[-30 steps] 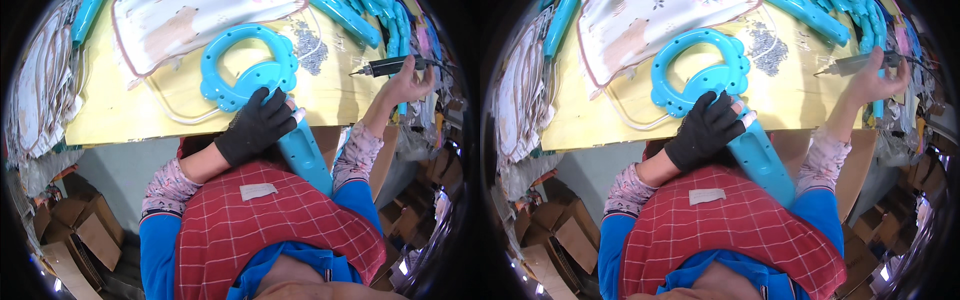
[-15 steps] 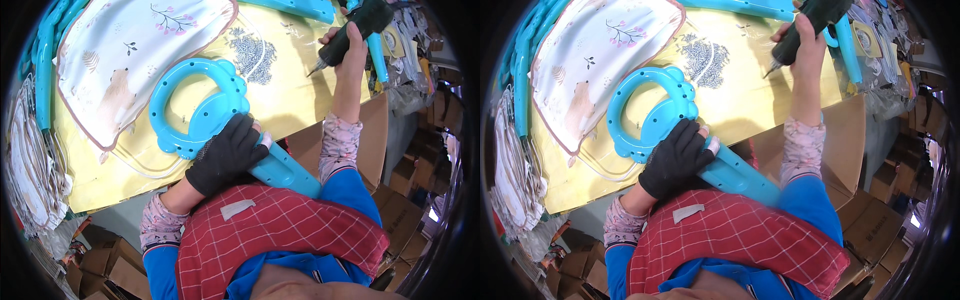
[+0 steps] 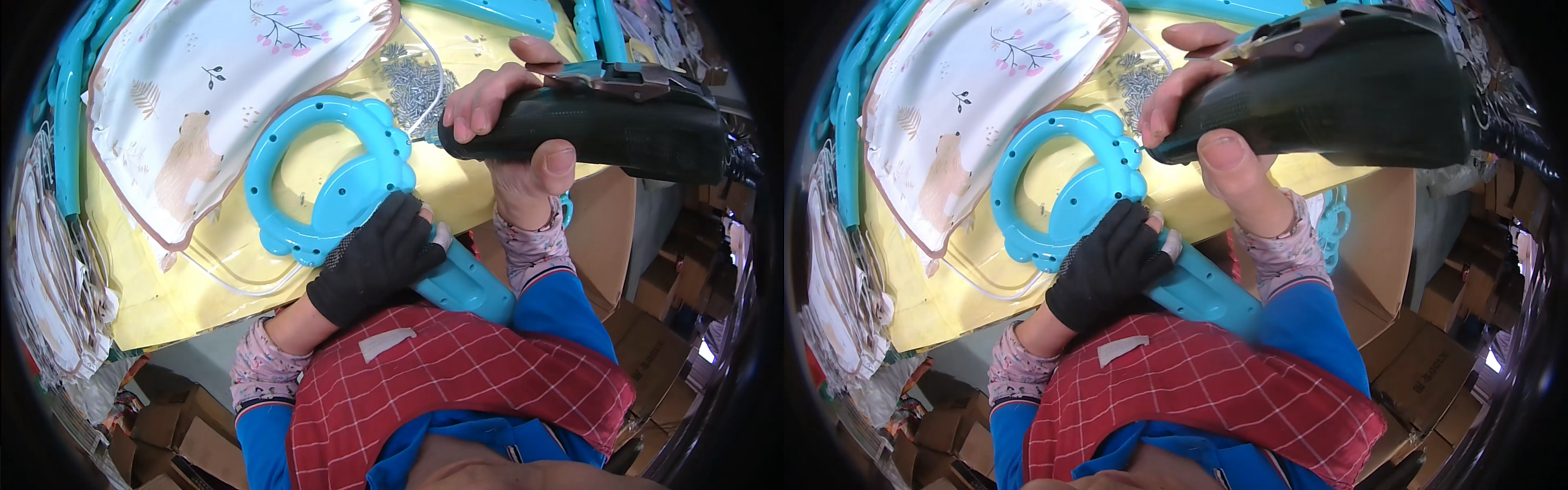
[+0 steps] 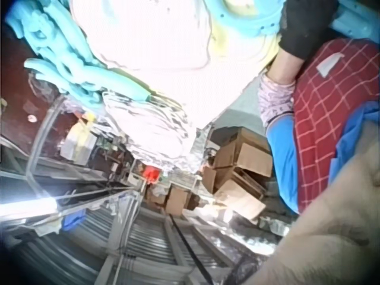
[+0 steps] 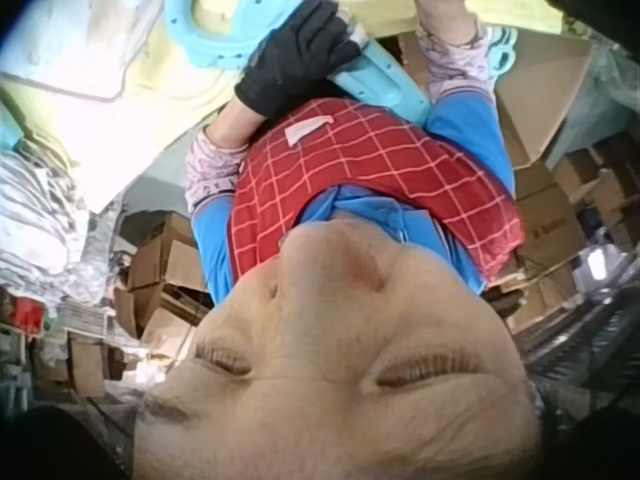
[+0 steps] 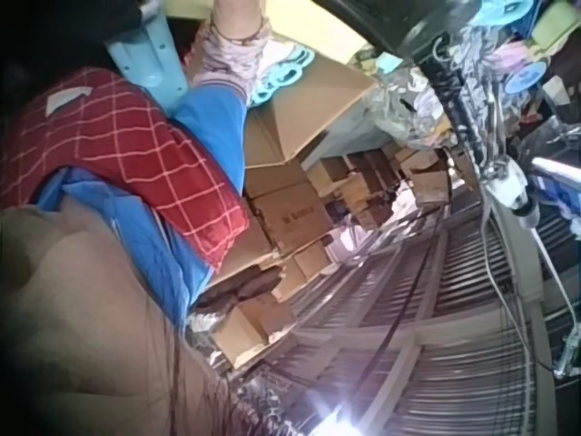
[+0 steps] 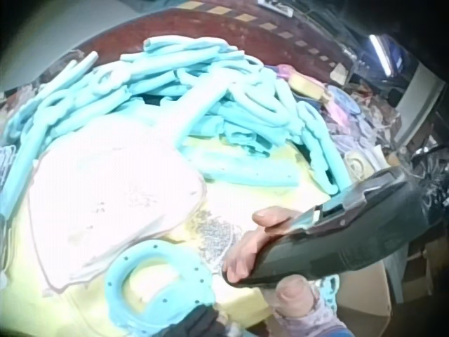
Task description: The person assembles baby bibs by attaching fabric to blue plastic frames. They insert a white plastic hook into the frame, then use a handheld power drill to drive screws through the frame into the fabric, securing it in place. The process is repeated for multiple bibs.
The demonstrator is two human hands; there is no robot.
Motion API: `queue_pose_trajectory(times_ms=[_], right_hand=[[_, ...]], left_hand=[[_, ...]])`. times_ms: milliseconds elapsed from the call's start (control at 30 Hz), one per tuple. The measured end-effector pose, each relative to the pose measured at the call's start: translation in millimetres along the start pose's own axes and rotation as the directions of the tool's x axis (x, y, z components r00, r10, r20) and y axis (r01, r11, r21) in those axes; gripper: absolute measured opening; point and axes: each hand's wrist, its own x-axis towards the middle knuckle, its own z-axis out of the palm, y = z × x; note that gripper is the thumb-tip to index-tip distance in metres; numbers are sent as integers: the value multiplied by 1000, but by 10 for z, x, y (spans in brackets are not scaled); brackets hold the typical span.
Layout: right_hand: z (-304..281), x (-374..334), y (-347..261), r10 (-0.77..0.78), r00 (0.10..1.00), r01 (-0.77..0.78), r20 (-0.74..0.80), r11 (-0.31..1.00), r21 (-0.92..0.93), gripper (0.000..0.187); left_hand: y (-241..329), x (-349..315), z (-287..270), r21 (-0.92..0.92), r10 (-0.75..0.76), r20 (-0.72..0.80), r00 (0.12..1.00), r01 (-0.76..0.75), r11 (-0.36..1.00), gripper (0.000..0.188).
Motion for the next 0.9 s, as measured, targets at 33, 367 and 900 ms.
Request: queue_pose_trajectory(times_ms=[33,367,900], right_hand=[[11,-3,7,-2,1000,2,3,1000,-2,96],[52,-47,208,-151,987,145,47,982,124,74],[1018,-160,300,-165,888,50,429,962,267,84]], left_hand=[[4,-5,3,1,-2,-7,1000,2,1000,36],[25,-5,-66,28,14,-11,1000,-14,1000,37],[-119,-120,192,-747,-468,-217,856,163,645,28]])
